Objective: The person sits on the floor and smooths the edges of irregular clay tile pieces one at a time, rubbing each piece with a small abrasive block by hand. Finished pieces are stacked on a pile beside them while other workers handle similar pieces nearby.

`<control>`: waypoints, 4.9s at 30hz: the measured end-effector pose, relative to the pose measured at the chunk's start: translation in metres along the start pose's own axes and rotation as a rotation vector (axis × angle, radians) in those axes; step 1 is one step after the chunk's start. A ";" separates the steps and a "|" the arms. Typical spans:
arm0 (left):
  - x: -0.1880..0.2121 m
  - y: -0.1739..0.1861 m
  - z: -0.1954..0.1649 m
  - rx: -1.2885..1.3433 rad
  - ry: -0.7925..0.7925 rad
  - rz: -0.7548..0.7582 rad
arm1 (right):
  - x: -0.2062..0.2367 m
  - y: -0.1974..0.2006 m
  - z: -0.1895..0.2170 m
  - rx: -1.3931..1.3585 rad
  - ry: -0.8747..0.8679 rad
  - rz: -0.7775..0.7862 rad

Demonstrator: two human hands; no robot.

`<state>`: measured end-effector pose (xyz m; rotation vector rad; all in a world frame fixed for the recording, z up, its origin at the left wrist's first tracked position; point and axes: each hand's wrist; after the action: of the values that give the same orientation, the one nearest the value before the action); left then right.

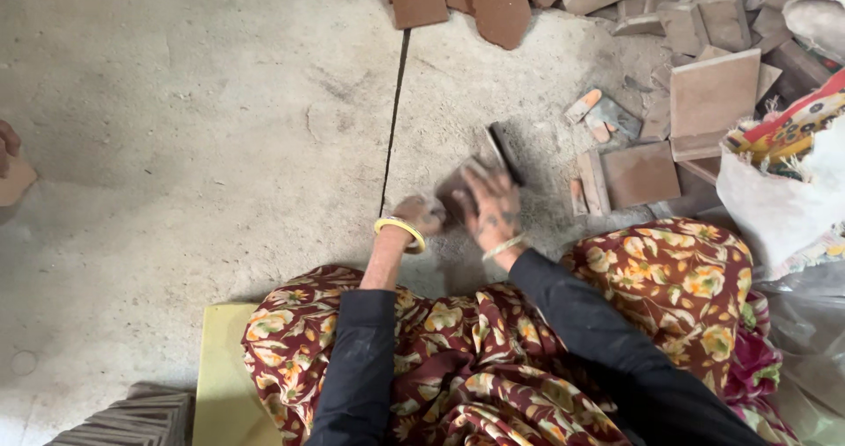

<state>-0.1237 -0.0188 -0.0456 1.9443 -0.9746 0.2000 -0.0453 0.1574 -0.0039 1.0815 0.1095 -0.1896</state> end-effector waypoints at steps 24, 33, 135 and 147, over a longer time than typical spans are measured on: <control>0.031 -0.013 -0.028 0.261 0.123 -0.369 | 0.007 -0.008 -0.051 -0.998 -0.186 0.088; 0.085 0.002 -0.041 0.795 -0.126 -0.849 | -0.025 0.001 -0.092 -0.393 -0.100 -0.126; 0.641 0.041 0.111 0.214 1.191 -0.773 | -0.027 0.025 -0.075 -0.309 -0.071 0.134; 0.610 0.069 0.072 0.227 0.954 -0.882 | -0.030 0.030 -0.069 -0.199 -0.050 0.124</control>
<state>0.2220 -0.4301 0.2608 1.9416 0.5429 0.6498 -0.0681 0.2350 -0.0050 0.8818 0.0157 -0.0913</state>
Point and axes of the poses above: each hand's wrist, its own x-axis away from the middle knuckle, its own y-axis out of the back of the hand, z = x × y, and after that the axes turned 4 degrees about x, right-handed
